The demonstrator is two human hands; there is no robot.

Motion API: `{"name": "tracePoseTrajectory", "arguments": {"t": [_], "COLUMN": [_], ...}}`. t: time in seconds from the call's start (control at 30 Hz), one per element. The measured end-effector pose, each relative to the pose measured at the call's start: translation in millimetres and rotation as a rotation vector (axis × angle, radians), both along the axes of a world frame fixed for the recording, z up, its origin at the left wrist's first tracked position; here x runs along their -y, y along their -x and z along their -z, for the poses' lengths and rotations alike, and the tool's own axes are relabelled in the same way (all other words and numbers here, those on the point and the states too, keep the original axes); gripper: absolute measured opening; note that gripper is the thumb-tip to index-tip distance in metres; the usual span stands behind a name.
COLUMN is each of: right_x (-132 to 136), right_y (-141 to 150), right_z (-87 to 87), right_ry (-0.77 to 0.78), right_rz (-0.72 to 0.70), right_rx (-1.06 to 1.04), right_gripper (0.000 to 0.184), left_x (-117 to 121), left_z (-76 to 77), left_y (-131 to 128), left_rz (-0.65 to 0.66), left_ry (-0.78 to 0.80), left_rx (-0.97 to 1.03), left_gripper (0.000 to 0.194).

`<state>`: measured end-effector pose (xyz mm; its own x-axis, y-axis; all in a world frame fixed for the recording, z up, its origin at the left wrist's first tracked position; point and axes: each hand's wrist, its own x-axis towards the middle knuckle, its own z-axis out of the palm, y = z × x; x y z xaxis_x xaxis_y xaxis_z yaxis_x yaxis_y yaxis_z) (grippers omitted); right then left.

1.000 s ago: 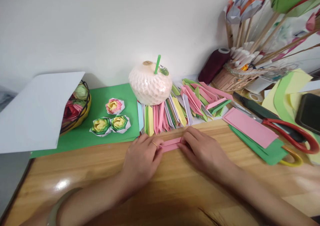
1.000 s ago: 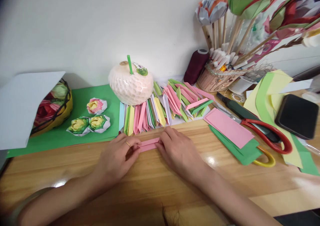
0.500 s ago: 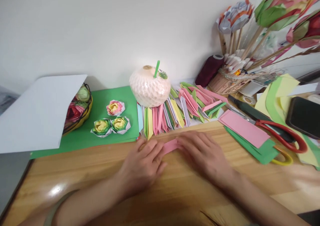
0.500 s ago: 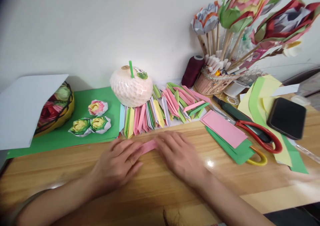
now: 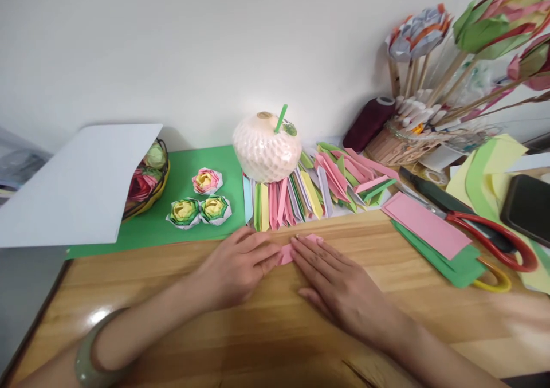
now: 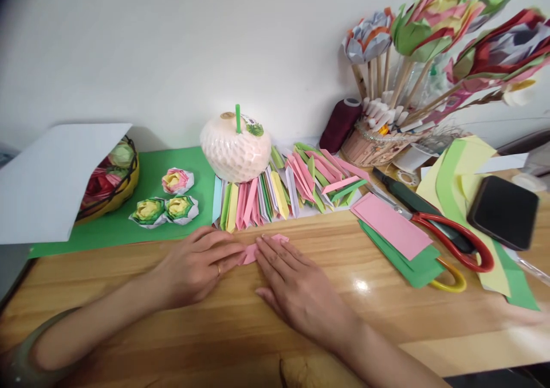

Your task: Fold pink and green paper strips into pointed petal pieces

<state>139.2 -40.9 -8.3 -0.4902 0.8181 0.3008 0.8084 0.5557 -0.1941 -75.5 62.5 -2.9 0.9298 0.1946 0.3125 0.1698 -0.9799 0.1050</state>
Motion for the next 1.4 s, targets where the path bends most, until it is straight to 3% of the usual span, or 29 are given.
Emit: {"name": "tracePoseTrajectory", "arguments": {"t": [0.27,0.47,0.63,0.97,1.1,1.23,1.4], "right_x": [1.8,3.2,3.8,3.2,2.6,2.8,2.9], "right_y": [8.5,3.5,1.6,3.6,3.8,3.4,4.2], "right_z": [-1.0,1.0,3.5,4.4,3.8,3.8,4.0], "right_ry": [0.109,0.116,0.111,0.118,0.129,0.137,0.139], "right_rz": [0.002,-0.021,-0.02,-0.029,-0.023,-0.023,-0.027], "right_rx": [0.067,0.039,0.045,0.06,0.055,0.059,0.058], "right_gripper": [0.05,0.061,0.056,0.056,0.056,0.057,0.057], "left_x": [-1.4,-6.2,-6.1,-14.0,-12.0,-11.3,-10.3], "left_z": [-3.8,-9.8,-10.6,-18.7,-17.4,-16.5,-9.1], "left_y": [-0.9,-0.5,-1.0,2.0,0.5,0.8,-0.4], "left_rz": [0.023,0.044,0.001,0.264,0.256,0.148,0.114], "left_ry": [0.017,0.07,0.043,-0.148,-0.124,-0.113,-0.104], "left_rx": [0.027,0.009,0.054,0.062,0.149,0.22,0.172], "left_gripper": [0.028,0.026,0.025,0.027,0.021,0.024,0.025]}}
